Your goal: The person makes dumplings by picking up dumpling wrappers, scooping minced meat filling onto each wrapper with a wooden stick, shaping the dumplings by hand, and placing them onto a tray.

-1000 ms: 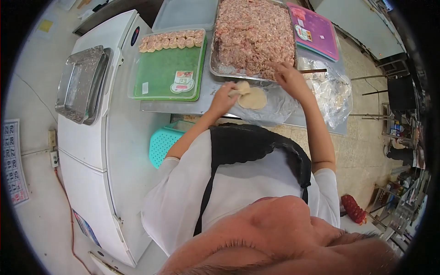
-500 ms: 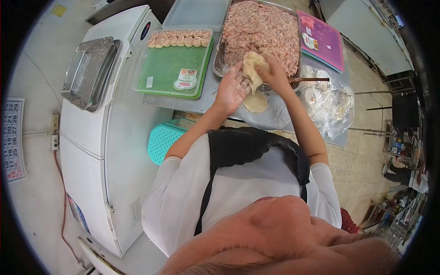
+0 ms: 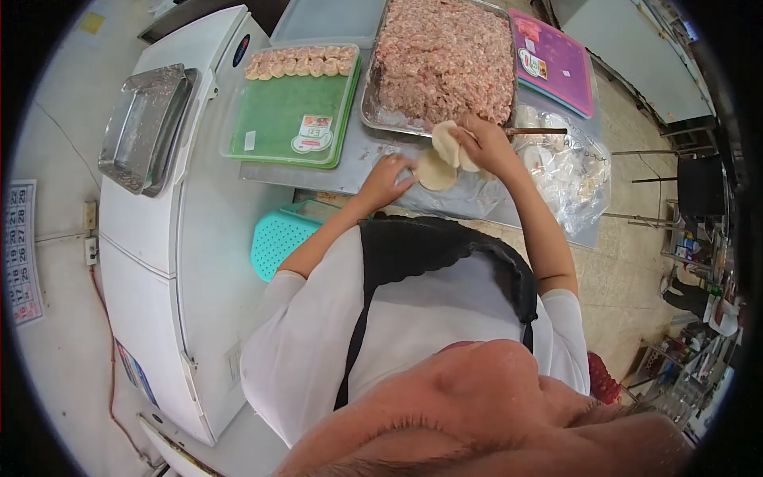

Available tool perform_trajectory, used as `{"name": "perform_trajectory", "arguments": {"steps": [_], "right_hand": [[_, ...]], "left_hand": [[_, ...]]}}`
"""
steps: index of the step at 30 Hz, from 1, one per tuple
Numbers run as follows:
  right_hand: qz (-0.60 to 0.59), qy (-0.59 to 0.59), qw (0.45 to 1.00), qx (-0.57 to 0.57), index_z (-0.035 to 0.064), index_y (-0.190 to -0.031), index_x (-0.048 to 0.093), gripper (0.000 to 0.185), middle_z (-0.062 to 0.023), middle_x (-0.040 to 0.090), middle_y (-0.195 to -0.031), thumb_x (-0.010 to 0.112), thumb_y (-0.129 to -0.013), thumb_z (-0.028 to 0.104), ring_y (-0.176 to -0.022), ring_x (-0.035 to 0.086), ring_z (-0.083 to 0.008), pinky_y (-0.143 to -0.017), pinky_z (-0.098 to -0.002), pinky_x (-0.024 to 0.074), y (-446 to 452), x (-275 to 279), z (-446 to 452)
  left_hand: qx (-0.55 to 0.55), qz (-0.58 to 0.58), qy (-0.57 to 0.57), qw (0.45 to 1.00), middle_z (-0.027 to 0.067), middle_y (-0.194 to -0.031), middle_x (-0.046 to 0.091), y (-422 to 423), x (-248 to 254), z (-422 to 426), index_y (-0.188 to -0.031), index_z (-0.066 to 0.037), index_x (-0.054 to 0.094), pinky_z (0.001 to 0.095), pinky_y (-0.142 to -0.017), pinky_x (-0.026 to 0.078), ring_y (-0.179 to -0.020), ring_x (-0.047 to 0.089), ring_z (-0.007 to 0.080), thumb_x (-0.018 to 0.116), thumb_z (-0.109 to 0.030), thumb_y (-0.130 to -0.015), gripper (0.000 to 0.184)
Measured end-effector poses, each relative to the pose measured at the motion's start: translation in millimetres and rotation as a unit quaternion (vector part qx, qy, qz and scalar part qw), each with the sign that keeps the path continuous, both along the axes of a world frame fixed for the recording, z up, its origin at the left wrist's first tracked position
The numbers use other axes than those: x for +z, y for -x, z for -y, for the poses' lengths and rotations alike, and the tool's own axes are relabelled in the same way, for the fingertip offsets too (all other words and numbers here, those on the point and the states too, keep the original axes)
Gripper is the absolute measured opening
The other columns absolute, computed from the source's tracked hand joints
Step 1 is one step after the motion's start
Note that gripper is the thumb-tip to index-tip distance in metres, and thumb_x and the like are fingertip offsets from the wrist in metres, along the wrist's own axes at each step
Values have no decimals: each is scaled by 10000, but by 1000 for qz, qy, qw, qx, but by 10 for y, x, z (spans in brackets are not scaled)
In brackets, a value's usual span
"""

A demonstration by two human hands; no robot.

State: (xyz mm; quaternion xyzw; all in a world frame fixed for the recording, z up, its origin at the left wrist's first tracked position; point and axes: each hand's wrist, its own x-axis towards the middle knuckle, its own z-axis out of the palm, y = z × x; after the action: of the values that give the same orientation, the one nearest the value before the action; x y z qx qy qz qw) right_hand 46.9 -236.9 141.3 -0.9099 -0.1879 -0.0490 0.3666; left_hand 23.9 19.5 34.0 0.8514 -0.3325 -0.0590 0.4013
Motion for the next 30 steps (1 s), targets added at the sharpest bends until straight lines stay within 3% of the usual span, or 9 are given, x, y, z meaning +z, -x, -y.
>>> {"name": "perform_trajectory", "arguments": {"steps": [3, 6, 8, 12, 14, 17, 21, 26, 30], "right_hand": [[-24, 49, 998, 41, 45, -941, 615, 262, -162, 638, -872, 618, -866, 296, -832, 619, -352, -704, -422, 487, 93, -54, -53], [-32, 110, 991, 63, 59, -947, 604, 272, -158, 636, -880, 623, -856, 314, -837, 616, -356, -699, -433, 487, 199, -95, -42], [-38, 126, 990, 57, 66, -980, 592, 278, -157, 635, -884, 623, -855, 313, -839, 612, -366, -698, -443, 484, 243, -132, 21], [-91, 94, 990, 52, 69, -1031, 553, 287, -166, 631, -903, 628, -849, 278, -851, 605, -378, -709, -457, 480, 322, -220, 179], [-144, 48, 986, 69, 69, -1039, 538, 281, -178, 621, -934, 632, -842, 247, -861, 601, -386, -721, -461, 477, 391, -320, 214], [-142, 102, 984, 37, 66, -1023, 531, 242, -198, 580, -971, 626, -837, 188, -880, 583, -401, -739, -458, 474, 589, -712, 265], [-105, 56, 993, -9, 68, -1027, 521, 224, -189, 538, -968, 601, -825, 122, -890, 564, -403, -744, -461, 474, 718, -820, 298], [-38, 32, 999, -7, 86, -1032, 519, 233, -169, 535, -957, 582, -808, 85, -891, 566, -389, -736, -464, 475, 707, -687, 402], [-107, 104, 988, -36, 80, -1023, 520, 231, -171, 526, -973, 588, -803, 83, -915, 555, -383, -758, -442, 468, 757, -655, 286]], "left_hand": [[23, 128, -8, 991, 124, -989, 565, 129, -194, -313, -969, -92, 605, 438, -867, 407, -946, 526, 331, 703, -165, -739, 261], [63, 68, -10, 996, 129, -1011, 562, 172, -103, -374, -1001, -87, 604, 435, -880, 406, -965, 526, 333, 706, -153, -736, 292], [36, 112, -3, 993, 132, -1010, 556, 91, 44, -175, -1007, -80, 601, 435, -880, 408, -972, 525, 331, 710, -183, -732, 313], [-11, 92, 33, 995, 133, -1004, 543, -12, 69, 503, -1007, -77, 599, 447, -889, 407, -974, 522, 330, 729, -253, -697, 380], [32, 123, -35, 991, 129, -990, 540, 47, 125, 664, -1001, -79, 599, 439, -885, 411, -966, 517, 333, 732, -265, -674, 399], [41, 137, -55, 988, 125, -989, 533, 36, 149, 673, -992, -79, 599, 426, -876, 419, -955, 510, 336, 734, -256, -644, 414], [35, 145, -43, 988, 129, -1006, 530, -10, 1, 510, -984, -71, 601, 412, -863, 429, -963, 508, 337, 734, -247, -620, 425], [30, 132, -116, 984, 164, -1011, 542, -41, 146, 538, -1013, -52, 585, 431, -840, 460, -978, 520, 357, 725, -273, -641, 455], [25, 90, -260, 961, 204, -1023, 544, -65, 471, 800, -1056, -28, 566, 457, -785, 507, -969, 548, 370, 734, -301, -635, 530]]}}
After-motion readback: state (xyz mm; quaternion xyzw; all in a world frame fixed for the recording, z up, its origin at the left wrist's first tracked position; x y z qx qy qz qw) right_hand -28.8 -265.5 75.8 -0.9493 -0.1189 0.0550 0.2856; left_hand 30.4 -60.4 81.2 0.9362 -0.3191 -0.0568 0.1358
